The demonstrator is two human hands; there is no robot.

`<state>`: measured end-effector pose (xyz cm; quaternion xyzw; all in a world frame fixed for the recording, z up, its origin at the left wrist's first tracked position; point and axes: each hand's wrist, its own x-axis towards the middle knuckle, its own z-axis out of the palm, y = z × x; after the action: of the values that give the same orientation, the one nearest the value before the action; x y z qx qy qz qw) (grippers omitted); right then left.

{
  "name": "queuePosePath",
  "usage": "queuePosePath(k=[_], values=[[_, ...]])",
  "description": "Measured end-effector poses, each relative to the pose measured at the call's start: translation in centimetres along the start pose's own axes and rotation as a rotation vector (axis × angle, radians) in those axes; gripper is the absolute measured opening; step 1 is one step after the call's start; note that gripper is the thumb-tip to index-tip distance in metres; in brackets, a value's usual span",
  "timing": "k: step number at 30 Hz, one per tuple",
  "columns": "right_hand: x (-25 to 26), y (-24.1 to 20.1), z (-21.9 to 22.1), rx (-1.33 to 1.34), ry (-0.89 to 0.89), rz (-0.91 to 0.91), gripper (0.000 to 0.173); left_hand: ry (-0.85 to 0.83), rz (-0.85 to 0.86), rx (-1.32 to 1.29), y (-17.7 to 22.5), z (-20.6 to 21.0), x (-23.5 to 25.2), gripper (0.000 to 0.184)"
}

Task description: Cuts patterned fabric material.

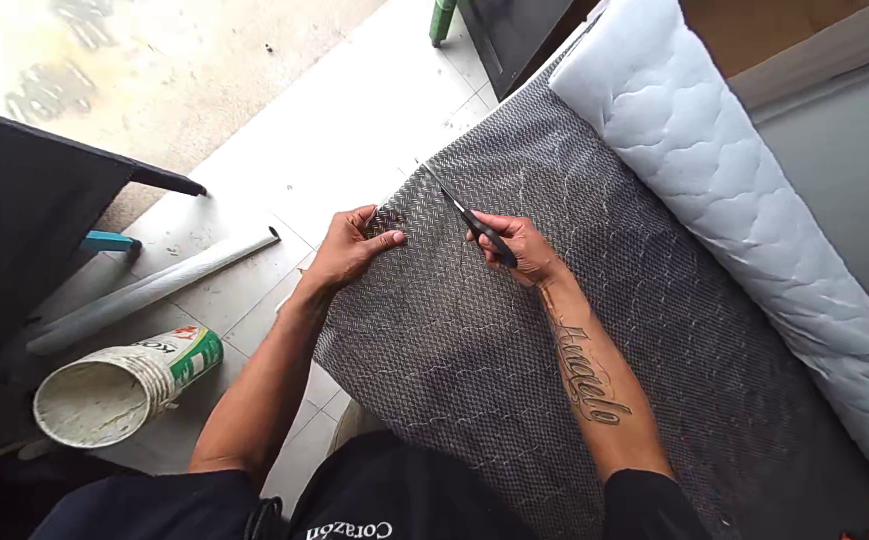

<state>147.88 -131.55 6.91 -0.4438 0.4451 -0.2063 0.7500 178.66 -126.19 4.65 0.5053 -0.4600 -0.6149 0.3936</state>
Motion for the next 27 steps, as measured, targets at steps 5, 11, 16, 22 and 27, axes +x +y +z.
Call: queuePosePath(k=[5, 11, 16, 22, 27], values=[[-1.3, -1.0, 2.4, -0.038, -0.052, -0.045, 0.043, -0.063, 0.145, 0.124, 1.8, 1.3, -3.4, 0.024], [-6.1, -2.4, 6.7, 0.057, 0.084, -0.314, 0.037, -0.073, 0.260, 0.208, 2.5, 2.3, -9.1, 0.019], [-18.6, 1.6, 5.0, -0.283, 0.328, -0.459, 0.069, 0.045, 0.253, 0.214, 2.4, 0.2, -18.9, 0.013], [-38.4, 16.6, -1.1, -0.821, 0.761, -0.237, 0.067, 0.199, 0.277, 0.067, 0.5, -1.8, -36.2, 0.036], [-53.5, 24.8, -1.4, -0.982, 0.743, 0.113, 0.071, 0.504, 0.401, 0.047, -1.3, -2.5, -50.9, 0.032]])
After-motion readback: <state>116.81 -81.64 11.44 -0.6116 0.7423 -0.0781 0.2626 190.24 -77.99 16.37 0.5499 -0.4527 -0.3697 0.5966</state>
